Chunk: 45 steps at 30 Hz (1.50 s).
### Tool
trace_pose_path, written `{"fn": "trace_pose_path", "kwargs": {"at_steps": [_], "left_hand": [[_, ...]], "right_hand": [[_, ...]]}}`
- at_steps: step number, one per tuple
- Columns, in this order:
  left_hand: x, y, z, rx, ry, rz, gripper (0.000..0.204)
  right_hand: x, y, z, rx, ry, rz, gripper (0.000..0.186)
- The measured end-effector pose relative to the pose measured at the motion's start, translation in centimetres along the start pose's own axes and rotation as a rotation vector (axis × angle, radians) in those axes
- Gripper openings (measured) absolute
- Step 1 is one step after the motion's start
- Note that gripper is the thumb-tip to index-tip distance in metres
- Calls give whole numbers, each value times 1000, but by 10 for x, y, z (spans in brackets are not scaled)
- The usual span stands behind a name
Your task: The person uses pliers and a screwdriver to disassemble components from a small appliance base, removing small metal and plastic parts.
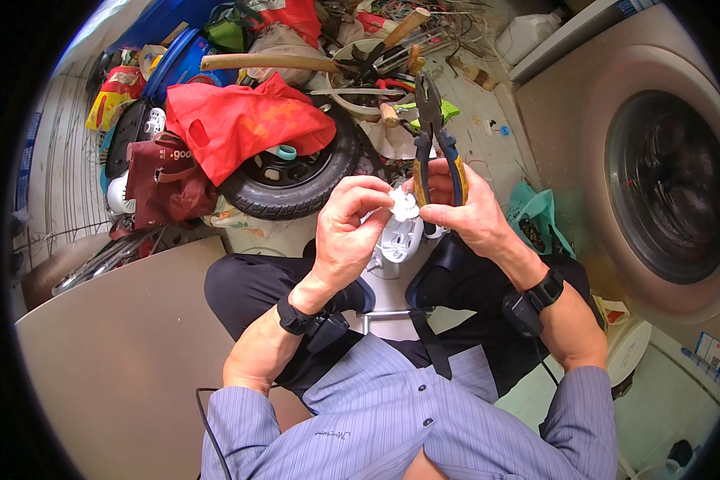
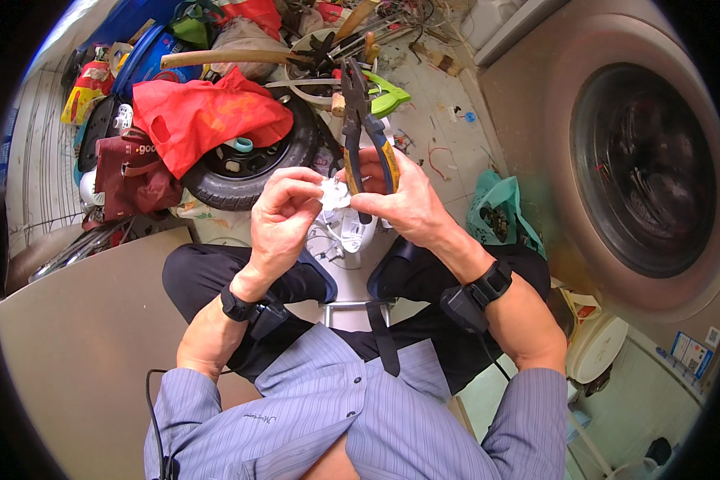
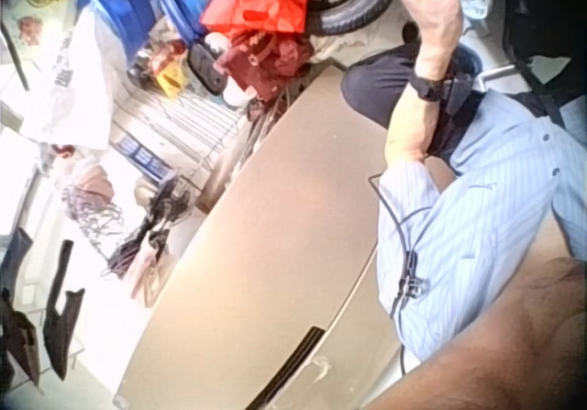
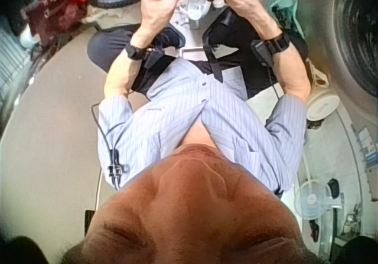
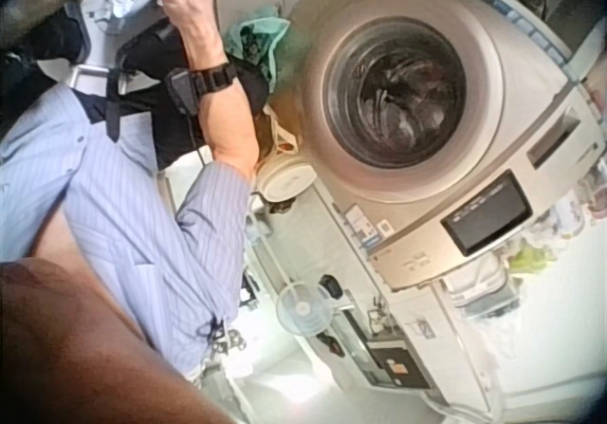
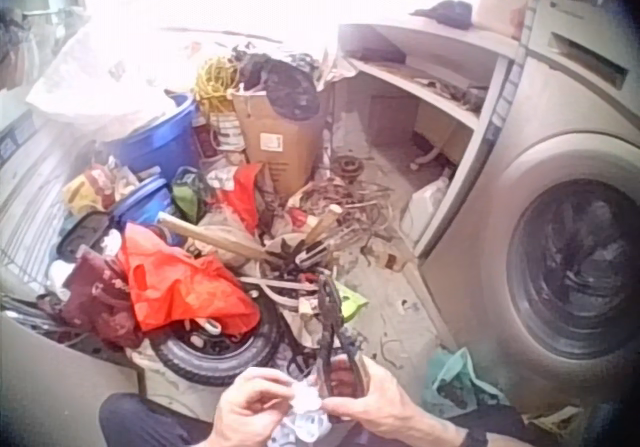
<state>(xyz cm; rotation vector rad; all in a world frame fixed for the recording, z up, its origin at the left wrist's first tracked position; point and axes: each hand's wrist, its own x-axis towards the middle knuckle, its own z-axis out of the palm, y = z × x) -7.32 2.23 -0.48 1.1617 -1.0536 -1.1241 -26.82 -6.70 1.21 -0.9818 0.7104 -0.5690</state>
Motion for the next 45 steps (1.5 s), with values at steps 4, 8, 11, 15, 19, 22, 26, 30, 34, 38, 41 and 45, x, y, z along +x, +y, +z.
{"fn": "trace_pose_path", "kwargs": {"at_steps": [4,8,11,15,19,22,26,30,34,38,41,45], "left_hand": [[0,-2,0,11,-8,12,19],[3,4,2,-198,0,-174,23],[4,8,4,-213,-7,-254,25],[7,20,8,-244,-10,-305,25],[2,7,3,-49,-4,-283,24],[1,7,4,-5,8,-256,22],[0,7,1,55,-19,-216,23],[-2,5,-5,82,-77,-169,23],[-3,6,-5,-93,-81,-249,28],[-1,4,-4,-138,-62,-297,29],[-3,0,-1,-211,-11,-366,30],[-3,1,1,-288,23,-418,34]], "right_hand": [[-2,-5,2,-33,3,9,58],[-4,-5,2,-42,33,-1,56],[-6,-4,-1,-40,47,62,54],[-5,2,-8,62,48,106,53],[-3,4,-8,56,55,140,53],[-2,4,-5,-25,88,176,53],[-2,1,-5,-61,69,179,55],[0,7,-4,16,67,107,54],[2,15,-6,0,88,88,53],[3,22,-6,-121,94,30,52],[2,24,1,-160,122,-1,51],[-2,22,9,-188,182,-5,51]]}}
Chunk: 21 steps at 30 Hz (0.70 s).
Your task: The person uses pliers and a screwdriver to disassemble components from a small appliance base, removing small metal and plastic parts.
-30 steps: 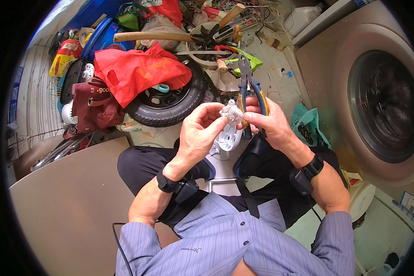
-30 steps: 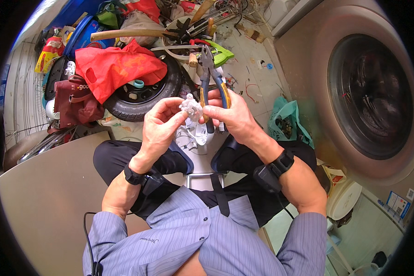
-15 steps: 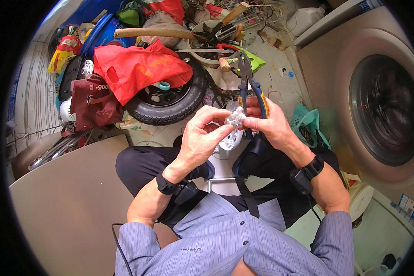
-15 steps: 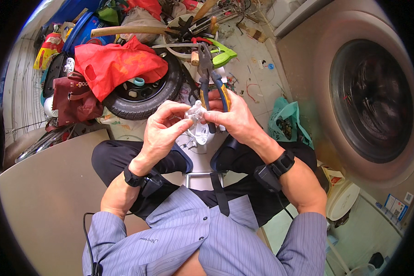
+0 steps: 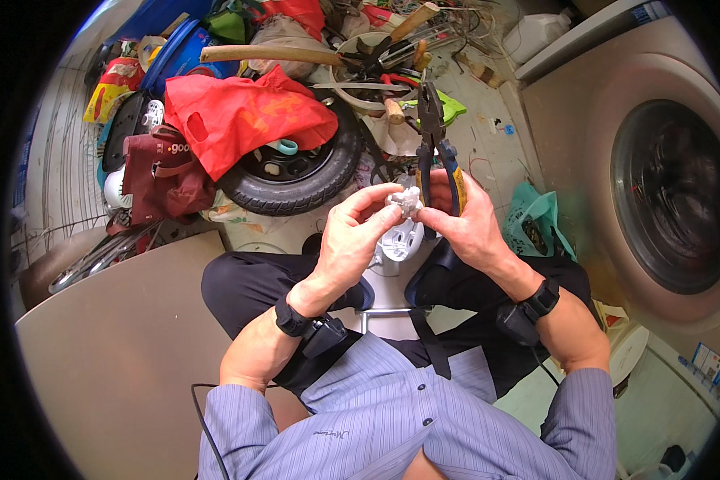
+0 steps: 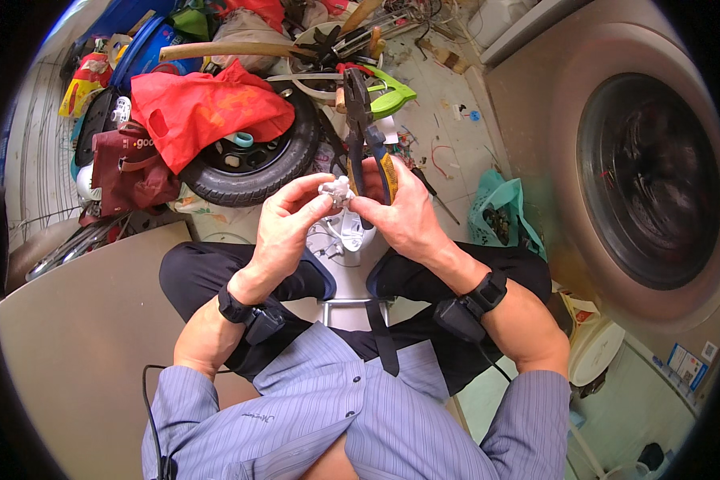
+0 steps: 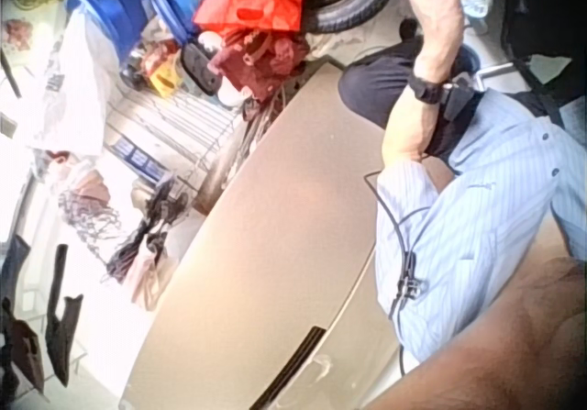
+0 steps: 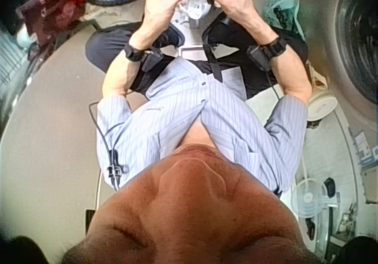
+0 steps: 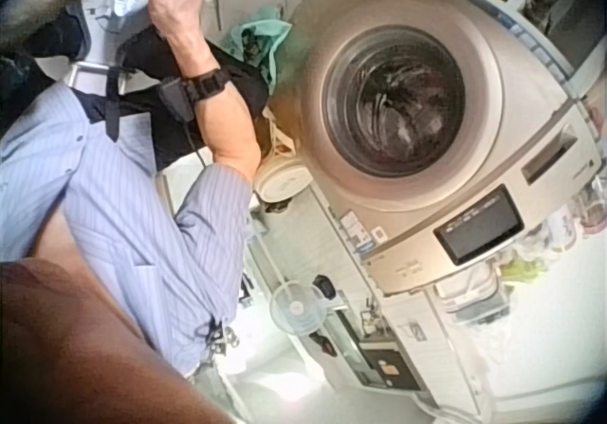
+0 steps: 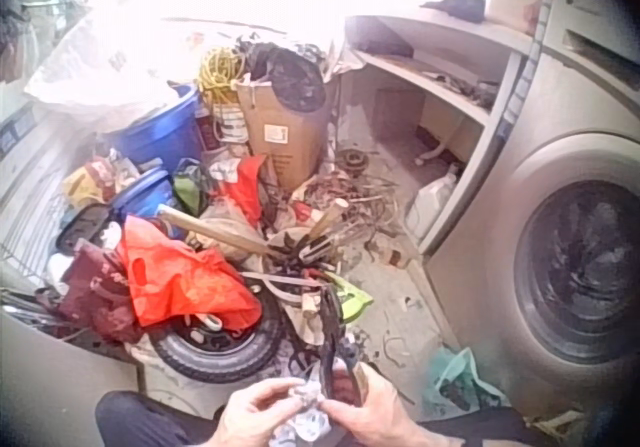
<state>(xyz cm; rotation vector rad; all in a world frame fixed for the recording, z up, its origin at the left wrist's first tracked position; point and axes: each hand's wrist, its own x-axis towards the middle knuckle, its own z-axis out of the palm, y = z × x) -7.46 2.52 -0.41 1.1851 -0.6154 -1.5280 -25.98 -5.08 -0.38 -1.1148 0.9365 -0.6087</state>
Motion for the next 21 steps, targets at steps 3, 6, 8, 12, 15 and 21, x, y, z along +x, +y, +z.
{"fn": "trace_pose_path", "kwargs": {"at_steps": [3,6,8,12,15,21], "left_hand": [[1,1,0,2,-10,-2,34],[2,0,-2,87,-16,-6,35],[1,0,-1,118,-7,-11,35],[3,1,1,83,-5,-45,35],[4,4,3,81,1,-69,32],[0,6,8,500,40,263,24]], "right_hand": [[0,-3,-1,-12,-42,-1,48],[1,-2,-2,-52,-58,19,48],[0,-3,-2,-38,-62,43,48],[0,-2,-3,-10,-61,62,47],[0,-3,-3,1,-54,55,47],[1,5,-9,51,-70,64,47]]}}
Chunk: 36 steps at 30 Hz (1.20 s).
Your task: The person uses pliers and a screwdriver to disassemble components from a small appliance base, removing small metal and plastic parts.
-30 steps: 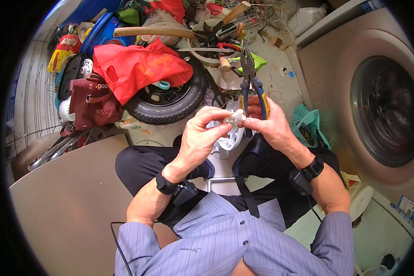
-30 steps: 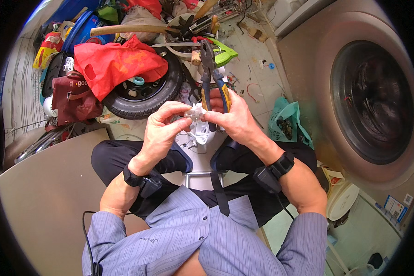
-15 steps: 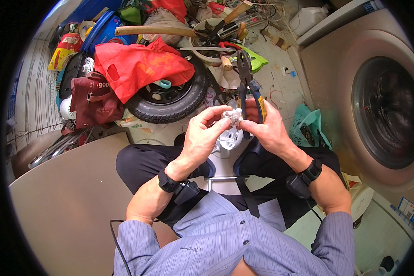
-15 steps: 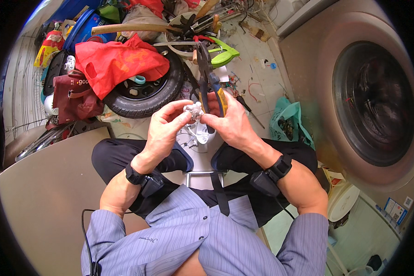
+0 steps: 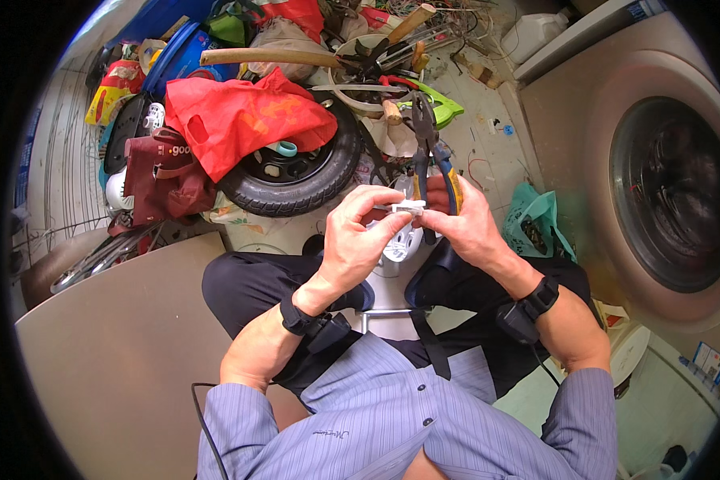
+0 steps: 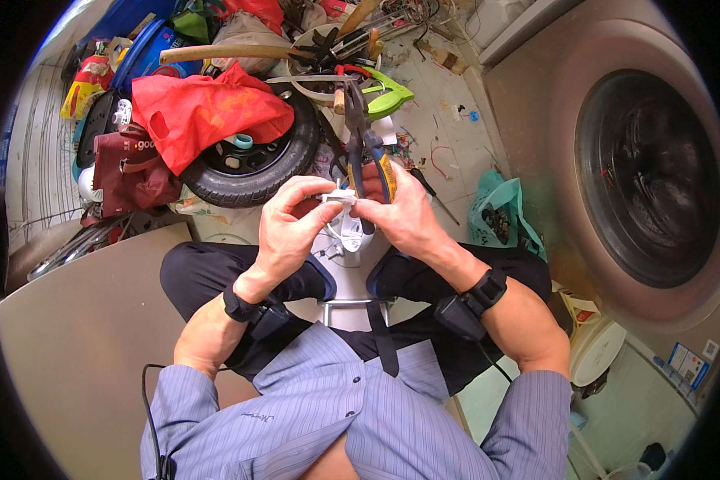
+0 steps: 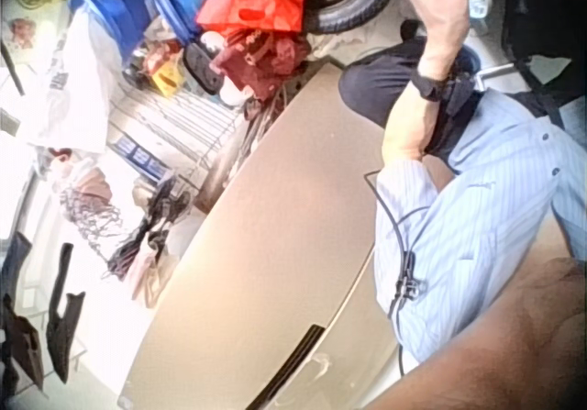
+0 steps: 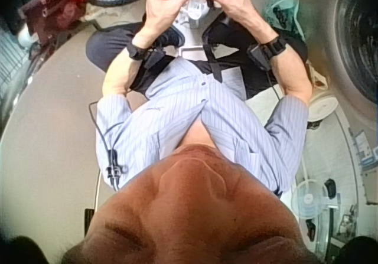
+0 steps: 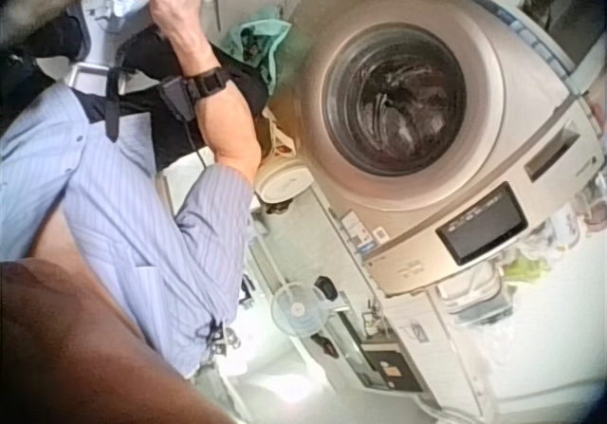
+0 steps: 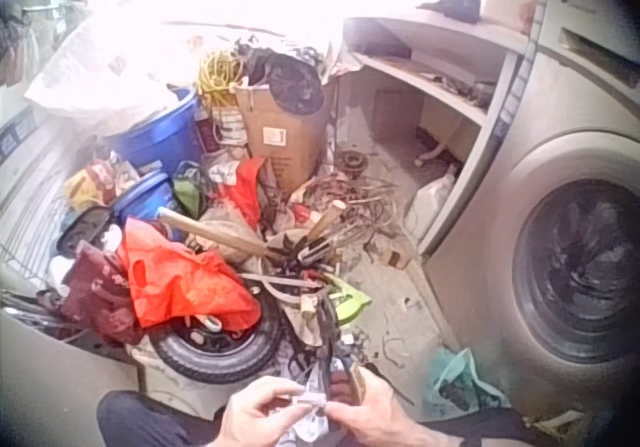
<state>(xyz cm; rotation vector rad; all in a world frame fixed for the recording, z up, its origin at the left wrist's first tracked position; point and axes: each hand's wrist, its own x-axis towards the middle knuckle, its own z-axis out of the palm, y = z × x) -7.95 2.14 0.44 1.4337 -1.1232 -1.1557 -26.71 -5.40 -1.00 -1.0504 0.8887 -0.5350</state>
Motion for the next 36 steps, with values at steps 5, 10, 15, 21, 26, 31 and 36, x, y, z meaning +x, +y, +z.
{"fn": "trace_pose_path", "kwargs": {"at_steps": [5,10,15,21,26,31,36], "left_hand": [[0,-4,1,168,92,327,28],[0,-8,1,198,79,410,30],[-2,-1,-2,169,19,251,29],[0,3,-6,175,-56,99,27],[0,-8,-6,-18,-134,-56,33],[2,-3,-5,-320,-185,-355,37],[5,-15,-10,-436,-199,-412,35]], "right_hand": [[2,-4,1,-33,13,-78,48],[1,-3,0,-92,26,-105,47],[-4,-10,1,-87,-42,-6,42],[-5,-15,5,-77,-89,82,33],[-4,-12,4,-72,-131,127,30],[-5,-10,4,-57,-115,178,30],[-5,-20,8,-124,-155,167,35]]}}
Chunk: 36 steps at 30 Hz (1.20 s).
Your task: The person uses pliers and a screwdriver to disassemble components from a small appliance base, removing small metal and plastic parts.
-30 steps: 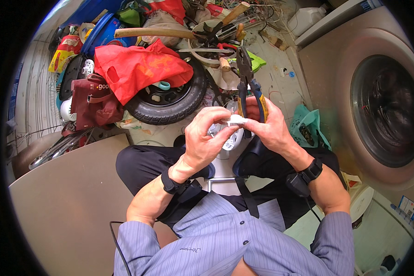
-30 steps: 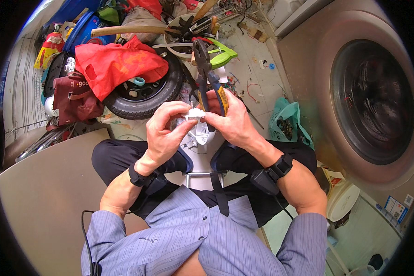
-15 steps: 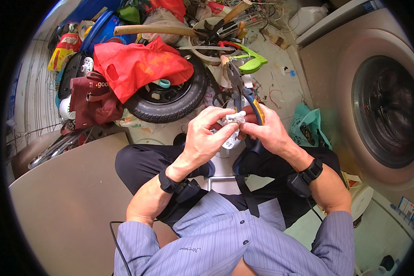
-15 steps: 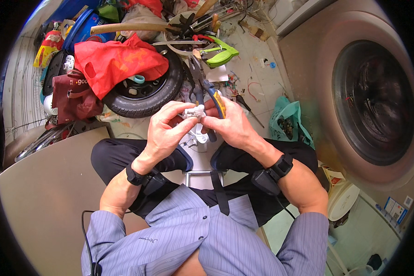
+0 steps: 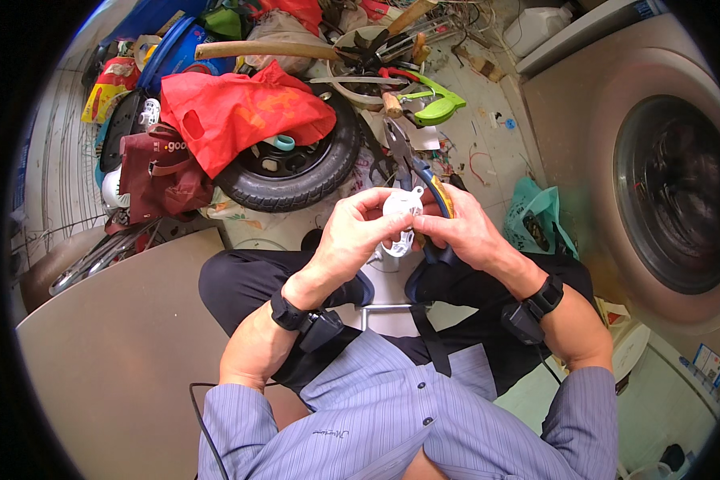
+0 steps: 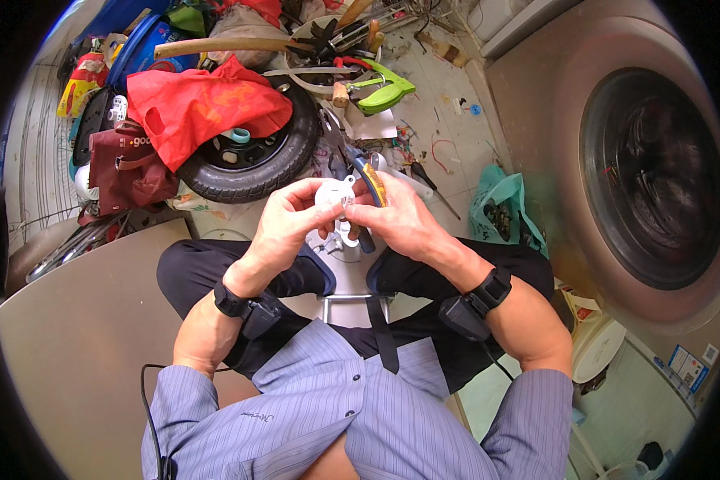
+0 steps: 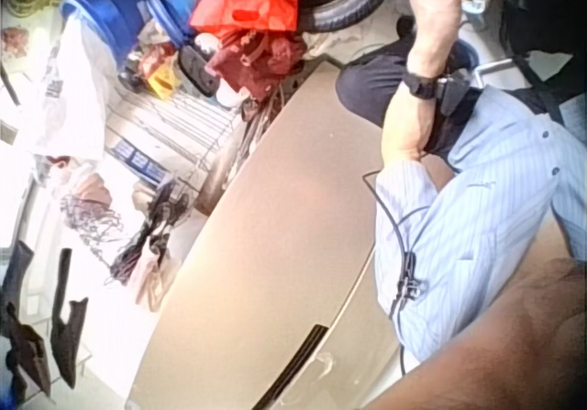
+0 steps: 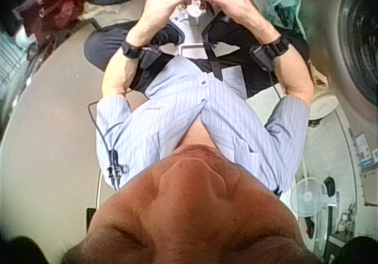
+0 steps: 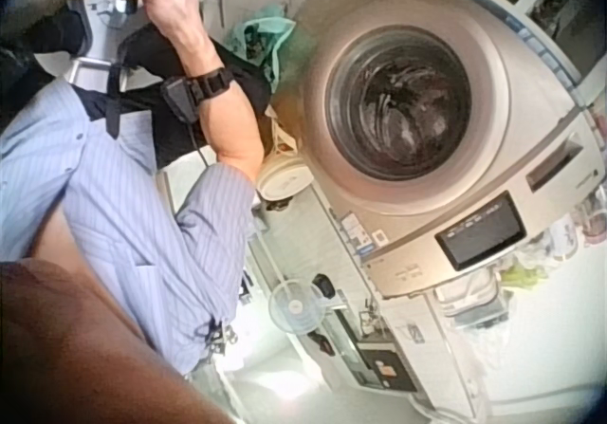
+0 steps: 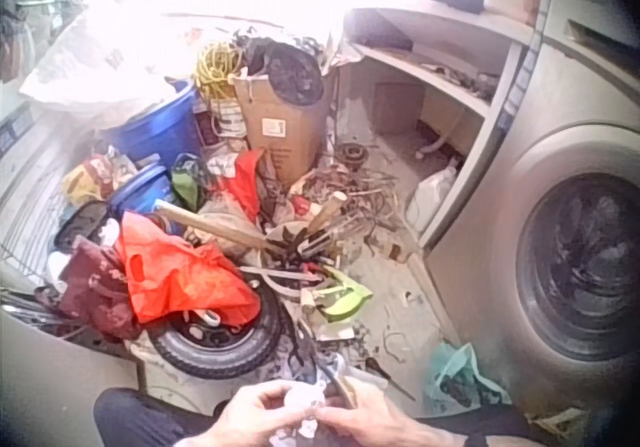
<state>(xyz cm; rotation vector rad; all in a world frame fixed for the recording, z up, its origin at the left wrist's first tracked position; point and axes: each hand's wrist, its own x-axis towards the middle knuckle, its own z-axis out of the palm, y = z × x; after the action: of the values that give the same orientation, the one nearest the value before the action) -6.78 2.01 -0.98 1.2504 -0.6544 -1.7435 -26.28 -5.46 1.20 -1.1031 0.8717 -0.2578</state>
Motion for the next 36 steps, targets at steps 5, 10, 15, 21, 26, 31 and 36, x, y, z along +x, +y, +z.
{"fn": "trace_pose_path", "kwargs": {"at_steps": [5,10,15,21,26,31,36], "left_hand": [[-1,7,3,-198,-11,-67,33],[-2,3,1,-299,-37,-66,31],[-3,2,-3,-294,-69,-75,33],[-5,4,2,-158,-196,-80,36],[-4,5,2,-131,-161,1,32],[1,8,-11,-201,-79,26,28],[-1,21,-19,-202,-15,40,28]], "right_hand": [[-1,-4,-1,44,-9,0,37],[-1,-2,-3,39,-6,0,39],[-2,-3,-2,30,-16,19,38],[-2,-3,-3,7,-62,24,40],[-4,-12,-6,39,-31,74,35],[-3,7,-9,-369,209,-309,38],[-8,0,-11,-873,332,-697,49]]}}
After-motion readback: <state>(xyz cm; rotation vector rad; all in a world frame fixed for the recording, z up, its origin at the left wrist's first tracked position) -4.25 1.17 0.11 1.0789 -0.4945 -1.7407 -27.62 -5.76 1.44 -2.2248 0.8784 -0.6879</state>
